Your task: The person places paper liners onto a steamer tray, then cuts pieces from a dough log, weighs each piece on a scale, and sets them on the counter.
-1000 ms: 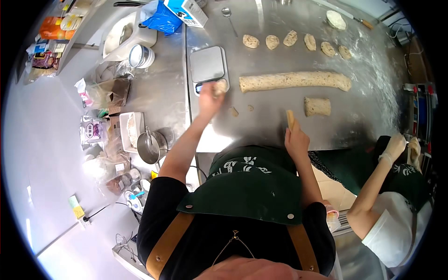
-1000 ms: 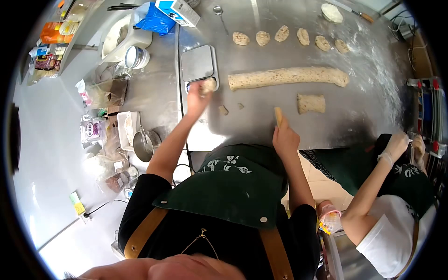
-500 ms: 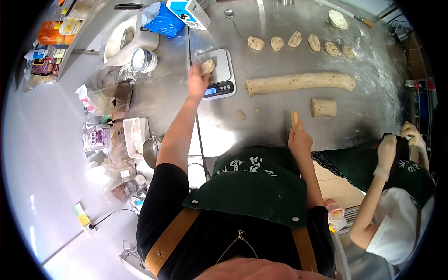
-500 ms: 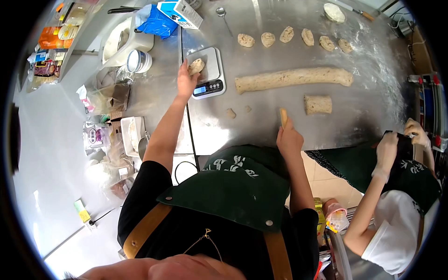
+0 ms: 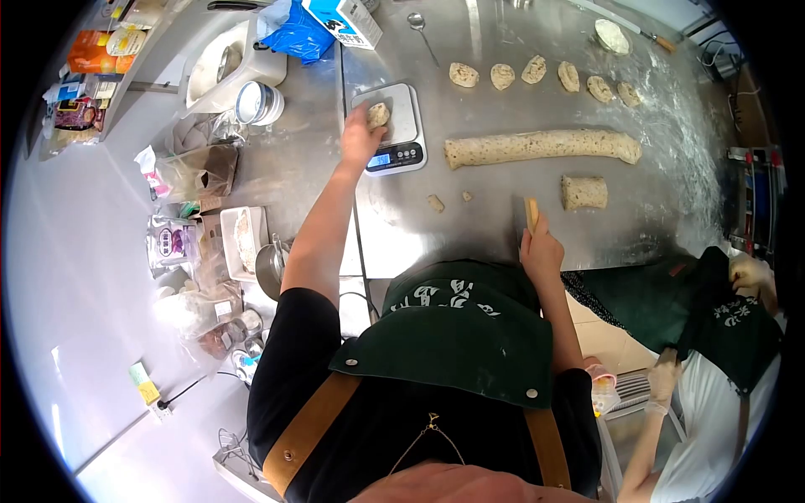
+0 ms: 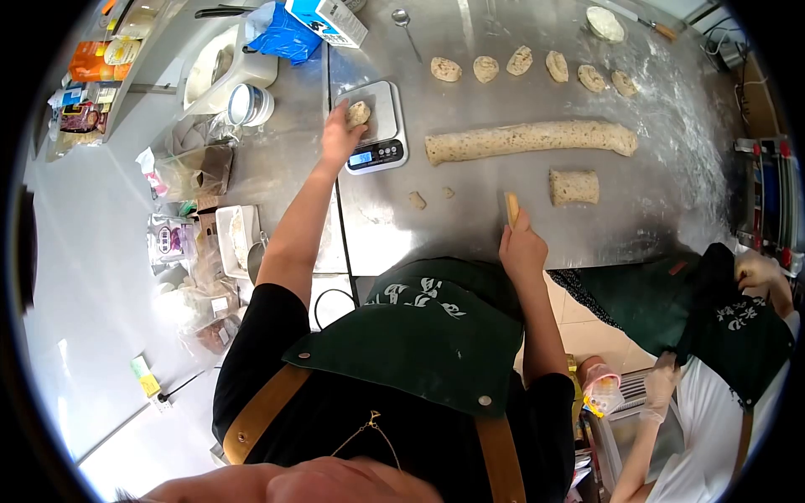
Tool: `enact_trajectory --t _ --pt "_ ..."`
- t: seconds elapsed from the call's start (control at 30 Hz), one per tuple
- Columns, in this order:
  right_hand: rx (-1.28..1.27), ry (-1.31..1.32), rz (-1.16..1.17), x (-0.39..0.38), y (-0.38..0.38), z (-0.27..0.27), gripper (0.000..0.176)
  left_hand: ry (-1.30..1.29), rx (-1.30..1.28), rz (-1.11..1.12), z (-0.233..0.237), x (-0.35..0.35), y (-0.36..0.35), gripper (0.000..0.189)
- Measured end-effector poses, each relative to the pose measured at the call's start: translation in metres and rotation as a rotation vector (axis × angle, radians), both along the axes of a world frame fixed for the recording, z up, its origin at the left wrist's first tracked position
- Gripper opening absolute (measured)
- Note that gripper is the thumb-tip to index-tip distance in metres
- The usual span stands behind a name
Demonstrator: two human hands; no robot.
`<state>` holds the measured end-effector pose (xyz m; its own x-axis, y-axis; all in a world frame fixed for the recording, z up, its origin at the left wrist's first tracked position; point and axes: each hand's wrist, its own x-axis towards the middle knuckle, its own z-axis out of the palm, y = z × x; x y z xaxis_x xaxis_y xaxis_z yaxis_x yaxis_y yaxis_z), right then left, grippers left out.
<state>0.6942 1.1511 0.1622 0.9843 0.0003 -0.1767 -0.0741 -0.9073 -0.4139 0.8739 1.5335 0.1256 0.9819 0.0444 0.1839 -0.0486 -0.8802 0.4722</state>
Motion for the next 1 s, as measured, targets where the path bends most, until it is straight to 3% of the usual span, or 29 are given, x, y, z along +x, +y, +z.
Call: enact_trajectory --t 0.43,0.57,0.63,0.7,0.77,0.87,0.97,1.0 --pt "-0.001 0.007 0.008 0.001 0.000 -0.001 0.041 -0.077 0.017 0.021 -0.005 0.000 -0.005 0.046" --pt "-0.001 -0.032 0.029 0.001 0.000 -0.003 0.040 -0.141 -0.090 -0.109 0.003 -0.023 -0.034 0.045" --pt "0.017 -0.029 0.016 0.001 0.000 -0.001 0.040 0.102 -0.410 -0.183 -0.002 -0.052 -0.061 0.047" --pt "0.018 -0.030 0.022 0.001 0.001 -0.001 0.040 0.535 -0.504 -0.125 0.034 -0.086 -0.106 0.054" --pt "0.002 -0.036 0.054 0.004 0.007 -0.003 0.039 0.671 -0.644 -0.214 0.008 -0.114 -0.127 0.058" --pt "0.024 0.000 0.059 0.003 0.009 0.003 0.037 0.693 -0.687 -0.199 -0.037 -0.139 -0.149 0.046" --pt "0.075 -0.044 0.109 0.004 0.020 0.011 0.036 0.406 -0.301 -0.170 -0.029 -0.147 -0.165 0.036" --pt "0.078 -0.032 0.120 0.005 0.022 0.012 0.036 0.415 -0.319 -0.178 -0.029 -0.147 -0.165 0.036"
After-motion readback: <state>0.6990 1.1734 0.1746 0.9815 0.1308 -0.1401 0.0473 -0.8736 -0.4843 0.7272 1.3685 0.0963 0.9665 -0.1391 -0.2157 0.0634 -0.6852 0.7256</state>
